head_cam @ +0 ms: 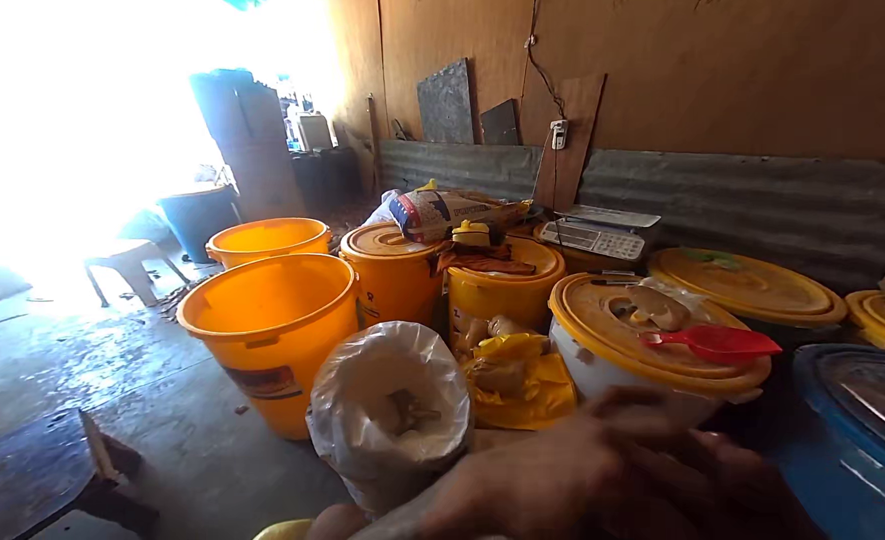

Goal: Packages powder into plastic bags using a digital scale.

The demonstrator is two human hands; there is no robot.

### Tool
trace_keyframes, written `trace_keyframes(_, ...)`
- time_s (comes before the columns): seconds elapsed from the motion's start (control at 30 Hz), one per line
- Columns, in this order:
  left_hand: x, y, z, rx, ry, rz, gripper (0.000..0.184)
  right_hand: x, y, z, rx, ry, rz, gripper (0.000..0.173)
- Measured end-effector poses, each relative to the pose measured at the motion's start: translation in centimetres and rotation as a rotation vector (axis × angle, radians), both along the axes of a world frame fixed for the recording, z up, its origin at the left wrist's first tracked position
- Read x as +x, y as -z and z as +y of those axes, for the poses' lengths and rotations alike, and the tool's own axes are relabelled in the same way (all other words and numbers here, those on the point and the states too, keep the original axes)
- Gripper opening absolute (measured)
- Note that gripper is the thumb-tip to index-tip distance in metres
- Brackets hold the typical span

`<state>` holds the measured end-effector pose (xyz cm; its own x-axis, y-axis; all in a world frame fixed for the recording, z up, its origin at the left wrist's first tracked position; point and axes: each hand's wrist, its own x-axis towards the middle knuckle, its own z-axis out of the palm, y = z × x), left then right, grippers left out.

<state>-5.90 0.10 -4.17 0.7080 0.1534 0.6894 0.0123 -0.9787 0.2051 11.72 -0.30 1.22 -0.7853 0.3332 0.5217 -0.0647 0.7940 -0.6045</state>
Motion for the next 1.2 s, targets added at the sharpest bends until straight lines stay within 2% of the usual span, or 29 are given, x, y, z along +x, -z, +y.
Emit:
trace_keyframes(0.03, -1.6, 1.6, 0.8, -0.021, -0.081, -0.015, 0.014, 1.5, 6.4, 4.6, 0.191, -0.081, 0.12, 0.021)
trace_keyframes(0.07, -3.2, 3.5, 1.7, -0.04, -0.163, -0.022, 0.013, 2.7, 11.1, 7.9, 0.318, -0.089, 0.171, 0.022)
trace_keyframes(0.13, -5.9, 7.5, 3.5, -0.099, -0.309, -0.029, 0.014, 2.6, 16.4, 10.6, 0.508, 0.055, 0.161, 0.027)
trace_keyframes(0.2, -7.5, 12.3, 5.0, -0.19, -0.443, -0.098, 0.012, 0.9, 20.2, 11.4, 0.53, 0.232, 0.132, 0.03)
trace_keyframes(0.3, -8.1, 19.1, 6.8, -0.341, -0.705, -0.279, 0.01, -1.9, 25.0, 12.0, 0.313, 0.41, 0.111, 0.027)
trace_keyframes(0.37, -7.1, 21.7, 7.8, -0.449, -0.881, -0.306, 0.012, -3.3, 26.6, 12.2, 0.041, 0.472, 0.113, 0.019)
trace_keyframes(0.43, -5.7, 23.4, 7.7, -0.586, -0.987, -0.262, 0.016, -3.6, 28.6, 12.1, -0.261, 0.509, 0.151, 0.018)
trace_keyframes(0.6, -3.0, 24.5, 7.5, -0.899, -1.03, -0.282, 0.02, -4.6, 29.5, 12.1, -1.315, 0.582, 0.245, 0.031)
trace_keyframes(0.67, -2.8, 25.0, 7.2, -0.958, -1.039, -0.27, 0.022, -4.7, 29.8, 12.4, -1.55, 0.581, 0.255, 0.033)
trace_keyframes(0.73, -2.7, 25.2, 6.9, -0.949, -1.045, -0.278, 0.022, -4.6, 30.1, 12.8, -1.623, 0.585, 0.259, 0.034)
trace_keyframes(0.93, -2.8, 26.0, 6.6, -0.904, -1.041, -0.343, 0.02, -4.7, 30.4, 12.9, -1.641, 0.582, 0.251, 0.033)
trace_keyframes(1.1, -2.9, 24.0, 6.8, -1.012, -1.067, -0.117, 0.021, -4.8, 29.4, 11.5, -1.56, 0.593, 0.286, 0.033)
trace_keyframes(1.13, -3.0, 23.8, 6.9, -1.031, -1.077, -0.076, 0.022, -4.8, 29.2, 11.3, -1.535, 0.596, 0.274, 0.038)
trace_keyframes(1.2, -2.8, 23.6, 7.0, -1.067, -1.096, -0.048, 0.024, -4.5, 29.1, 11.1, -1.426, 0.578, 0.196, 0.06)
